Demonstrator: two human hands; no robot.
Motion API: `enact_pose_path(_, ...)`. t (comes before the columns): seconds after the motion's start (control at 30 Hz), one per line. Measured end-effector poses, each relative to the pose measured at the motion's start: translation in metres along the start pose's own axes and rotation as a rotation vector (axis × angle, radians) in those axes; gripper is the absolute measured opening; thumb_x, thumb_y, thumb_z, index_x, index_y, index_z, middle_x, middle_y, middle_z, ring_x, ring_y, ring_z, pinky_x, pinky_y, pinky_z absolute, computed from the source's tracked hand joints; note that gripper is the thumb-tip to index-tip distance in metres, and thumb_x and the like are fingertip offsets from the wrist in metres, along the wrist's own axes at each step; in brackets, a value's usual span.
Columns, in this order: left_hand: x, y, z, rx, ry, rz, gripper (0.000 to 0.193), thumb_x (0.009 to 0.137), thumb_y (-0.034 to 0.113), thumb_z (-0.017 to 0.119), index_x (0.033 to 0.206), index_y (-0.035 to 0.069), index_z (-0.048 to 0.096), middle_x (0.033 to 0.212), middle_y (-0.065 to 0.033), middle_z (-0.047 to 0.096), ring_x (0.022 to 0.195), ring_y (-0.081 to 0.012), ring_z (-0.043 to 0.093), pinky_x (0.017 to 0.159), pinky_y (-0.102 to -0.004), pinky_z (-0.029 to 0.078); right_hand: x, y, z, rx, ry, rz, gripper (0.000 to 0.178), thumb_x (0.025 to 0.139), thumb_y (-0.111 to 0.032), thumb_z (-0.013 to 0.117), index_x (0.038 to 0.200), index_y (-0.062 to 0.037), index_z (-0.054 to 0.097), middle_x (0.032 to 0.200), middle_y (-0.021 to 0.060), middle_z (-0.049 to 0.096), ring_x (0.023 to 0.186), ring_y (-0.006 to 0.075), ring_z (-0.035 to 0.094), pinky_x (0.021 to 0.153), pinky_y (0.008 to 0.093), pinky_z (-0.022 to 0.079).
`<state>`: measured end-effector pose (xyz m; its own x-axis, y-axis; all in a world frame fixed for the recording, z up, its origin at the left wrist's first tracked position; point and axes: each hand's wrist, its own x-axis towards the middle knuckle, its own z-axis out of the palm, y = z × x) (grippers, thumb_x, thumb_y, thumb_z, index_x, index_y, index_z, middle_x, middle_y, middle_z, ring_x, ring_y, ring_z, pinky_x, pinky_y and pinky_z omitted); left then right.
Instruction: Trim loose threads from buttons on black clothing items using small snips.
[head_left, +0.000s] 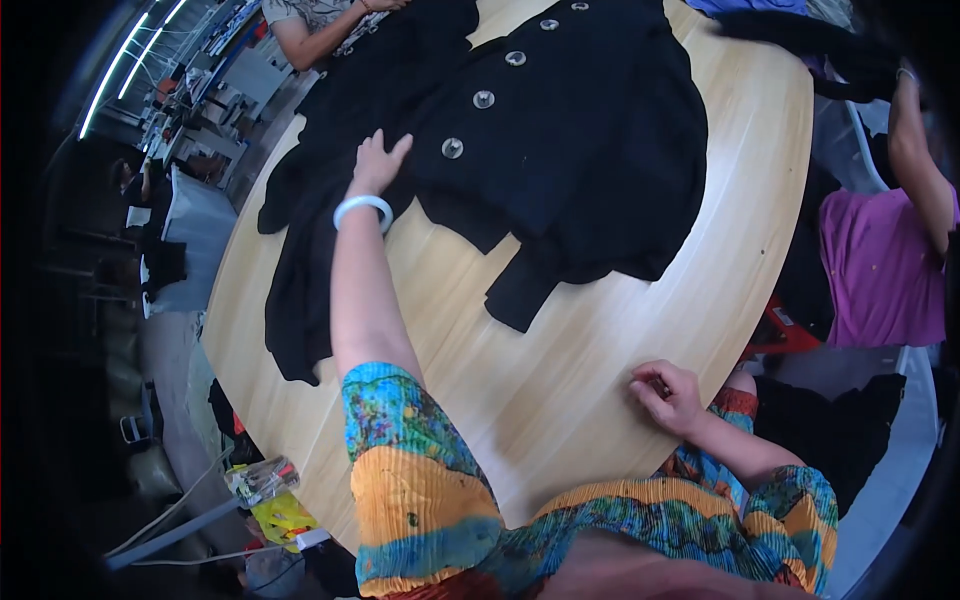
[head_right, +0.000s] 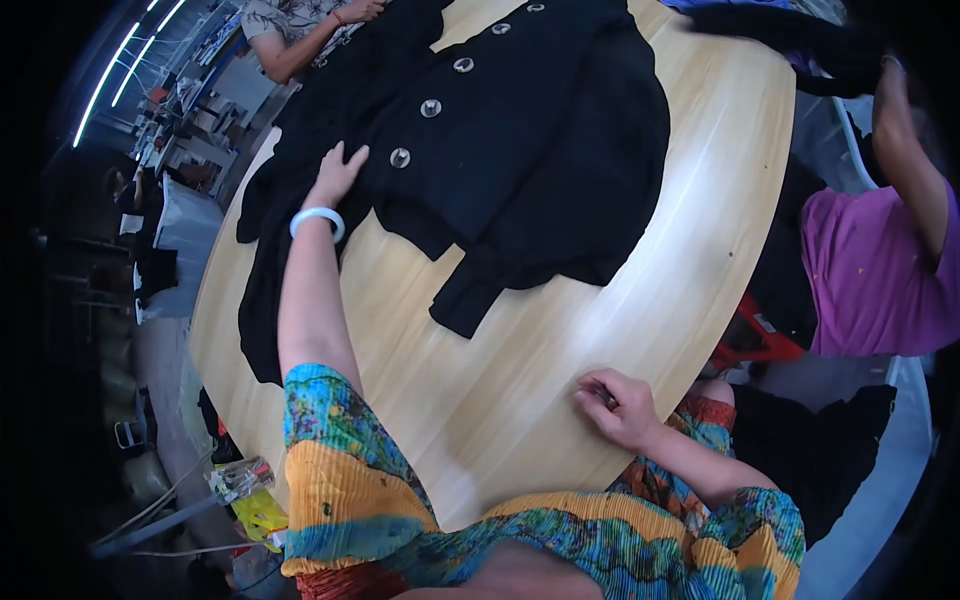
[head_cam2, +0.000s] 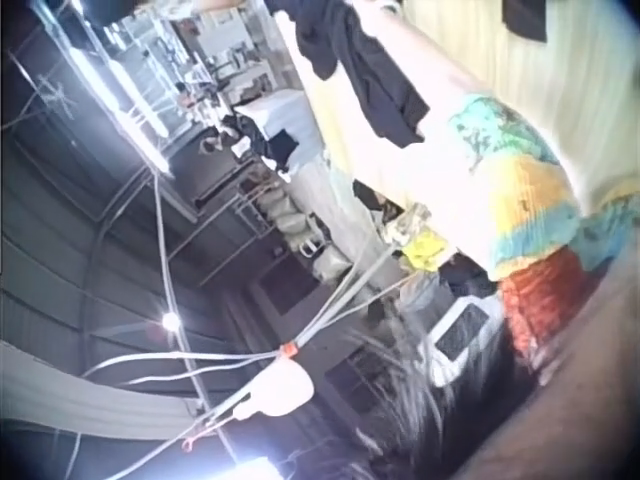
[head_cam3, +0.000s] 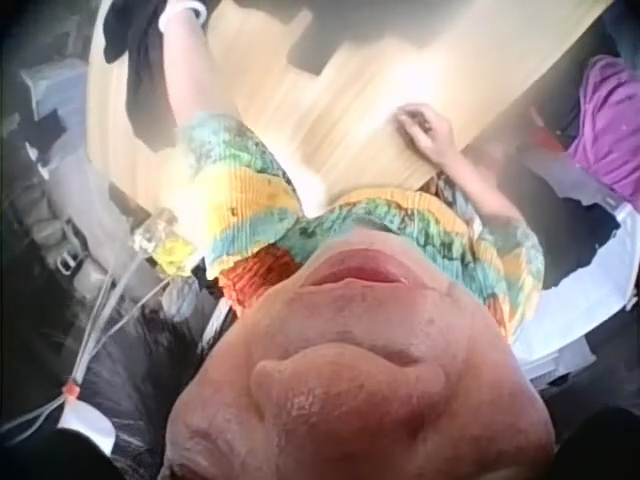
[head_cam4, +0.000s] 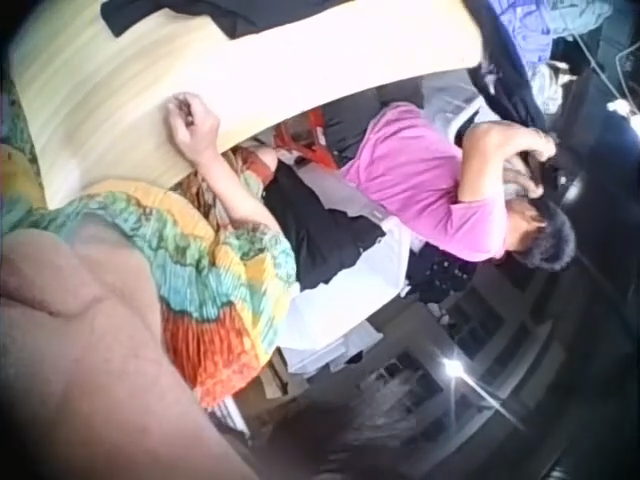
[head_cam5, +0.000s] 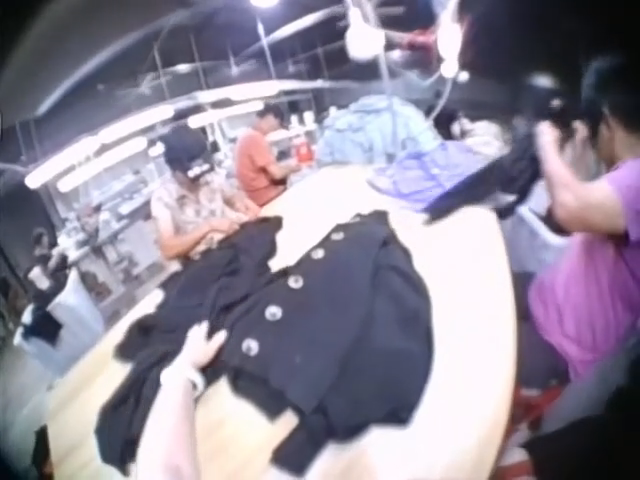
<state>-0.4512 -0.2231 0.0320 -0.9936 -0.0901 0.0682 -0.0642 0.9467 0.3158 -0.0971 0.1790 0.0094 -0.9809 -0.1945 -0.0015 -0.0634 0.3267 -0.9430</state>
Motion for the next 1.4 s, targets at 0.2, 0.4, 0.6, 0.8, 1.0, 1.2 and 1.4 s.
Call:
enact_pose_path(0.2,-0.027,0.016,0.031,0.121,0.141,-0.056,0.069,0.084,0.053,0.036,0.133,0.006,0.025,0.138,-0.0185,0.02,0.129,-0.033,0.015,0.103,-0.0448,0.017,0.0,0.004,-0.001,-0.039,0.029,-0.02,0.015,0.075,-0.009,0.063,0.086,-0.0011,0.057,0.067,0.0082,0.056,0.053,0.0109,0.05,0.051,0.0227,0.041)
enact_pose_path(0.4,-0.078,0.045,0.001,0.262,0.636,-0.058,0.038,0.081,0.04,0.049,0.096,0.006,0.061,0.091,-0.0163,0.057,0.083,-0.0321,0.056,0.072,-0.0426,0.044,-0.001,0.007,0.002,0.017,0.059,0.002,0.015,0.078,-0.013,0.061,0.087,-0.0017,0.057,0.069,0.0087,0.057,0.056,0.012,0.052,0.054,0.0235,0.043)
enact_pose_path(0.6,-0.128,-0.026,-0.005,0.357,0.182,-0.164,0.047,0.088,0.045,0.028,0.117,0.011,0.045,0.114,-0.0176,0.05,0.104,-0.0324,0.05,0.089,-0.0478,0.035,-0.003,0.006,0.008,-0.003,0.101,-0.077,0.019,0.079,-0.019,0.059,0.084,-0.0014,0.055,0.067,0.0108,0.056,0.057,0.0196,0.055,0.056,0.0283,0.044)
enact_pose_path(0.8,-0.113,0.062,-0.036,-0.2,0.549,-0.296,0.057,0.087,0.046,0.034,0.119,0.0,0.042,0.112,-0.0241,0.05,0.105,-0.0385,0.047,0.088,-0.0438,0.038,0.0,0.013,0.019,-0.027,0.247,-0.189,0.019,0.08,-0.021,0.057,0.08,-0.0024,0.054,0.064,0.0118,0.055,0.054,0.0235,0.054,0.054,0.0308,0.043)
enact_pose_path(1.0,-0.243,0.266,-0.009,-0.422,0.272,0.82,0.024,0.082,0.012,0.056,0.103,-0.001,0.056,0.11,-0.0161,0.053,0.097,-0.0266,0.053,0.084,-0.0312,0.042,-0.05,0.019,-0.016,0.249,0.389,0.003,0.025,0.086,-0.027,0.05,0.085,-0.0037,0.057,0.062,0.0061,0.058,0.057,0.0146,0.057,0.055,0.0292,0.044)
enact_pose_path(1.2,-0.402,0.394,0.002,-0.326,-0.054,1.443,0.025,0.079,0.004,0.056,0.105,0.001,0.054,0.114,-0.0194,0.048,0.105,-0.0338,0.048,0.088,-0.0358,0.039,-0.23,-0.012,-0.132,0.156,0.61,-0.239,0.022,0.087,-0.024,0.049,0.088,-0.0035,0.057,0.07,0.0047,0.06,0.061,0.013,0.059,0.058,0.025,0.046)
enact_pose_path(1.4,-0.546,0.528,0.058,-0.433,-0.42,1.706,0.03,0.078,0.009,0.06,0.106,0.001,0.053,0.117,-0.0206,0.046,0.106,-0.0357,0.047,0.088,-0.0361,0.04,-0.433,-0.002,-0.252,-0.403,1.219,-0.029,0.026,0.086,-0.027,0.046,0.088,-0.0057,0.06,0.079,0.0081,0.061,0.071,0.0162,0.061,0.066,0.0278,0.047)
